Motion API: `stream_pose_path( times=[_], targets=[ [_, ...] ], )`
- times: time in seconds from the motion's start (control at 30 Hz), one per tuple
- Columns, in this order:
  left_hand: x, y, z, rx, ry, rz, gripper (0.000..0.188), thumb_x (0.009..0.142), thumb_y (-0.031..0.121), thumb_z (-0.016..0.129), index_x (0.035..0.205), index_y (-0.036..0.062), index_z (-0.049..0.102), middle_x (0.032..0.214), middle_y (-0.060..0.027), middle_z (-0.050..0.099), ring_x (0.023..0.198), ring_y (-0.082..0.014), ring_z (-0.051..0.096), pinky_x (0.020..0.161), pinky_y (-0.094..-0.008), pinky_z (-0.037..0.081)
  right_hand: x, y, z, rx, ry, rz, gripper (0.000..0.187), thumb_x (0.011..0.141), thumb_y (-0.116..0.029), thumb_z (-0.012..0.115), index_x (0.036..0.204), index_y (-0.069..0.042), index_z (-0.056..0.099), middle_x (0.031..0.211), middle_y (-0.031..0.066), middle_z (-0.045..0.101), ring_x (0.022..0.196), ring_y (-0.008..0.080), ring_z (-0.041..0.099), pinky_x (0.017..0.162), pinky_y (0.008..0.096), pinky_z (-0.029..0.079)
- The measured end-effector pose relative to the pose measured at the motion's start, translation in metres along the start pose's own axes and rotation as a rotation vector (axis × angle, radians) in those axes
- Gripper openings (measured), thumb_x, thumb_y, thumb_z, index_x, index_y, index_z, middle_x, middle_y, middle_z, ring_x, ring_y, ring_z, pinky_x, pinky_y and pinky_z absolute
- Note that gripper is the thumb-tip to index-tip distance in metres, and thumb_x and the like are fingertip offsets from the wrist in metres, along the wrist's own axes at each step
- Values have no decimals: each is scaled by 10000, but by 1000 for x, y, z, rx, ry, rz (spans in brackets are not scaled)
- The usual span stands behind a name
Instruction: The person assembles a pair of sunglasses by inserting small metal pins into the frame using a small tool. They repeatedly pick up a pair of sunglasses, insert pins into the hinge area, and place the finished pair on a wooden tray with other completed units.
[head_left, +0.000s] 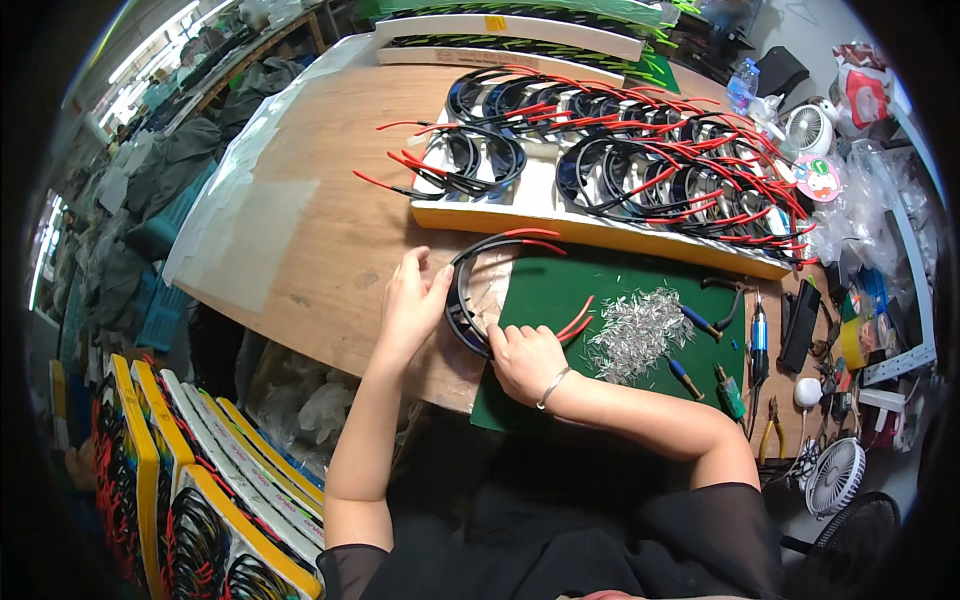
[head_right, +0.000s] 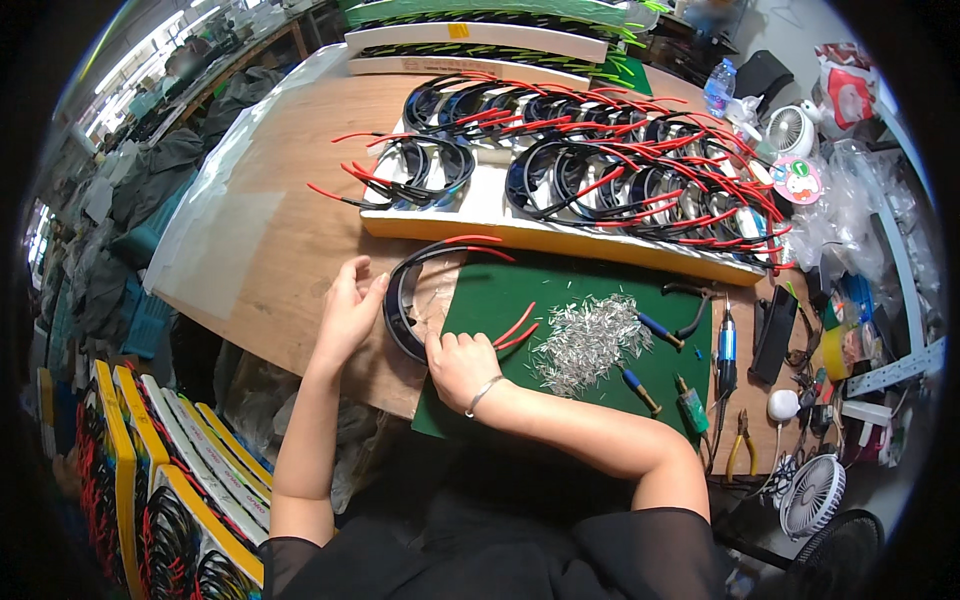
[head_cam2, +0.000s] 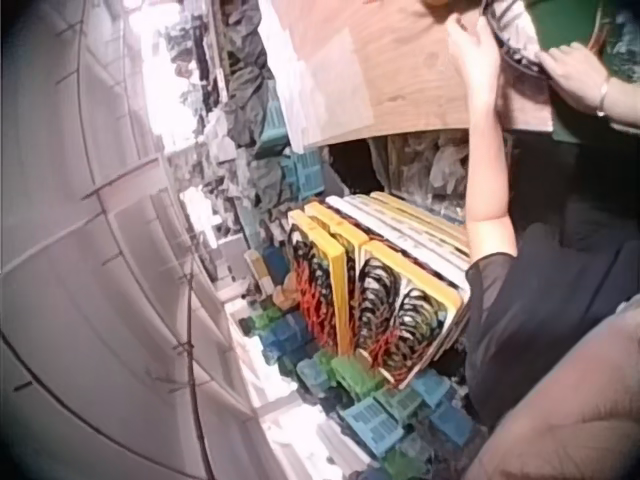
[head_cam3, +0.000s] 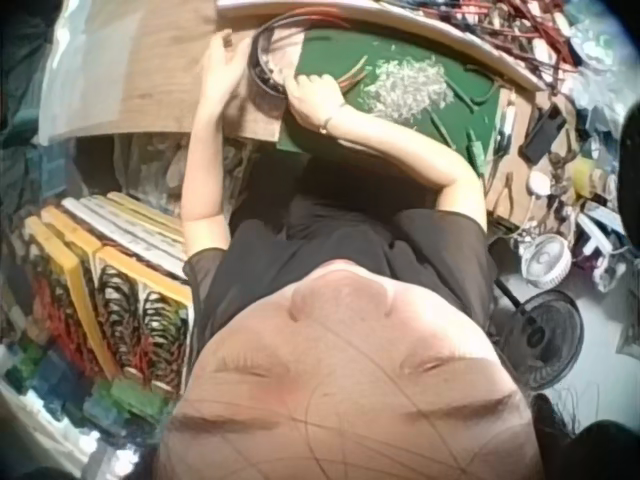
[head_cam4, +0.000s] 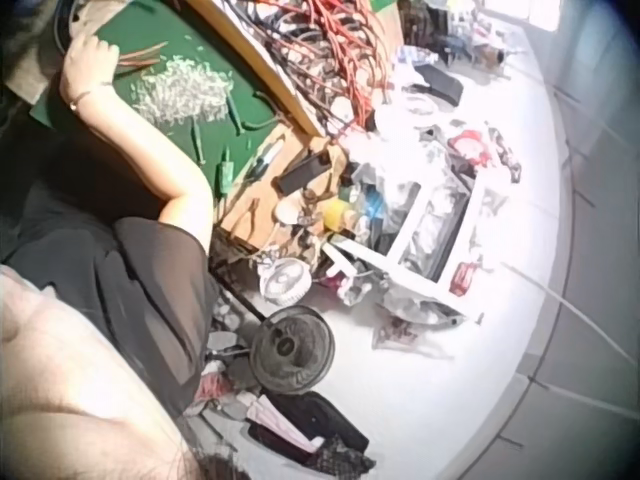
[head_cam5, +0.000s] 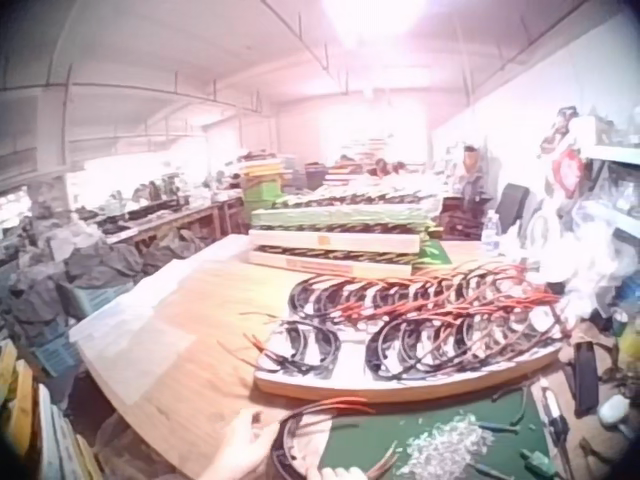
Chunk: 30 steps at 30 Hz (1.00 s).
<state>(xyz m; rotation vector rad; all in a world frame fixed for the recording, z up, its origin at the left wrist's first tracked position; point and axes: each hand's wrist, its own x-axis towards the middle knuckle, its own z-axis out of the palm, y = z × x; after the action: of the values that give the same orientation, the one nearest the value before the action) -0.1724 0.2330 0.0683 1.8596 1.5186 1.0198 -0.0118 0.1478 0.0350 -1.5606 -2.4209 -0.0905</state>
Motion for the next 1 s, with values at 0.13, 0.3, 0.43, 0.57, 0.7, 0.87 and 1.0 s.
stream_pose_path(
  times=[0.13,0.3,0.43,0.57,0.7,0.87,1.0],
  targets=[
    [33,29,15,85,124,198,381,812,229,600,1090,-17,513,953,-191,608,792,-230,619,708,-313,479,13,-5,-11,63,-195,72,403,693,-300,647,924,-13,482,746,122,587,670,253,598,587,356,434],
    [100,67,56,372,-3,367,333,781,238,606,1004,2,530,888,-197,609,823,-335,599,715,-408,473,11,-3,8,144,41,88,257,744,-232,596,829,-39,448,685,122,556,484,241,586,414,338,462],
    [142,58,93,821,-157,340,245,777,221,601,920,24,573,902,-153,627,892,-283,597,756,-406,462,-6,-1,-18,74,60,-14,66,721,-102,508,728,-79,446,601,60,527,451,189,576,389,308,452],
    [153,55,107,957,-362,94,142,792,136,543,852,71,654,880,-116,655,862,-225,625,790,-397,412,-35,28,-80,-52,-10,-1,80,718,-113,512,690,-93,440,570,41,501,435,161,559,385,300,444],
    [148,56,96,861,-19,351,88,707,124,567,769,76,608,720,-116,641,701,-257,638,723,-402,442,-20,67,-110,-280,83,85,82,709,-101,517,688,-95,437,565,32,494,427,153,547,397,287,444],
    [139,75,28,551,326,575,111,745,133,570,812,45,578,668,-127,615,634,-281,602,676,-395,415,68,96,-97,-325,203,204,22,755,-102,488,743,-85,494,611,75,577,513,195,607,431,312,462],
    [83,80,-15,175,391,537,199,753,137,635,891,7,575,699,-164,563,690,-348,526,656,-414,403,145,115,-43,-174,246,348,168,792,-123,451,730,-67,597,687,142,637,614,268,642,526,370,504]
  ],
)
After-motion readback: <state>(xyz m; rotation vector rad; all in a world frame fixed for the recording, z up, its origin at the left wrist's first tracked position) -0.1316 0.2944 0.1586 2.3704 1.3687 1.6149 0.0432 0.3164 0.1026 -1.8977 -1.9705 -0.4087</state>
